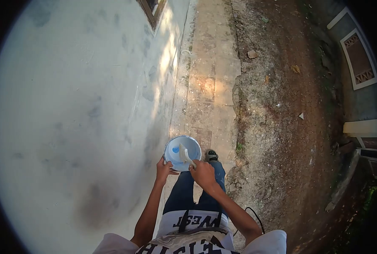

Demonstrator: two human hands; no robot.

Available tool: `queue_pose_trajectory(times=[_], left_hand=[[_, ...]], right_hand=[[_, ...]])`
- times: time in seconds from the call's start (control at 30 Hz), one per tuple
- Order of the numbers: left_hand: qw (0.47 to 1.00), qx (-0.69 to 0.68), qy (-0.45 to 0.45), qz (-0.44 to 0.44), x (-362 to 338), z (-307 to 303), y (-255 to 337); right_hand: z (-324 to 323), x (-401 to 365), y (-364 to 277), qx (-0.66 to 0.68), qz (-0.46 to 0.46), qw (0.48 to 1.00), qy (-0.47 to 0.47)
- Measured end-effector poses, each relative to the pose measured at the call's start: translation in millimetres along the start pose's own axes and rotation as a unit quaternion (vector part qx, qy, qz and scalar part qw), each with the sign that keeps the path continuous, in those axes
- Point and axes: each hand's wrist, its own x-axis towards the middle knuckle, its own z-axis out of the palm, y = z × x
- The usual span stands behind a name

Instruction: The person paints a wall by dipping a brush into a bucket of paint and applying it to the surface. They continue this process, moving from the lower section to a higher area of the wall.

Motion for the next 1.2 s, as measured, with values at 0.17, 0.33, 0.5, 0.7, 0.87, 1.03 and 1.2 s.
queue_pose_trajectory(times=[0.17, 0.33, 0.5, 0.7, 0.87, 1.03, 1.2], left_hand=[[0.999, 0.007, 0.015, 0.042, -48, 10, 31], [0.993, 0.055, 0.075, 0.079, -92, 40, 44], [0.980, 0.009, 0.160, 0.121, -123, 81, 41], [0.953, -0.022, 0.241, 0.182, -145, 109, 46], [0.936, -0.047, 0.288, 0.195, -171, 129, 40], [0.912, -0.108, 0.327, 0.225, -189, 133, 17], [0.897, -0.204, 0.330, 0.210, -211, 122, -11]], right_hand=[[-27, -2, -17, -0.066, -0.060, 0.996, 0.009], [-43, 4, -12, -0.173, -0.150, 0.973, 0.009], [-72, 5, -8, -0.256, -0.222, 0.941, 0.004], [-74, 17, 2, -0.293, -0.297, 0.908, 0.052], [-71, 11, 5, -0.315, -0.341, 0.886, 0.000], [-89, -16, -5, -0.263, -0.385, 0.879, -0.100], [-103, -54, -21, -0.212, -0.446, 0.868, -0.059]])
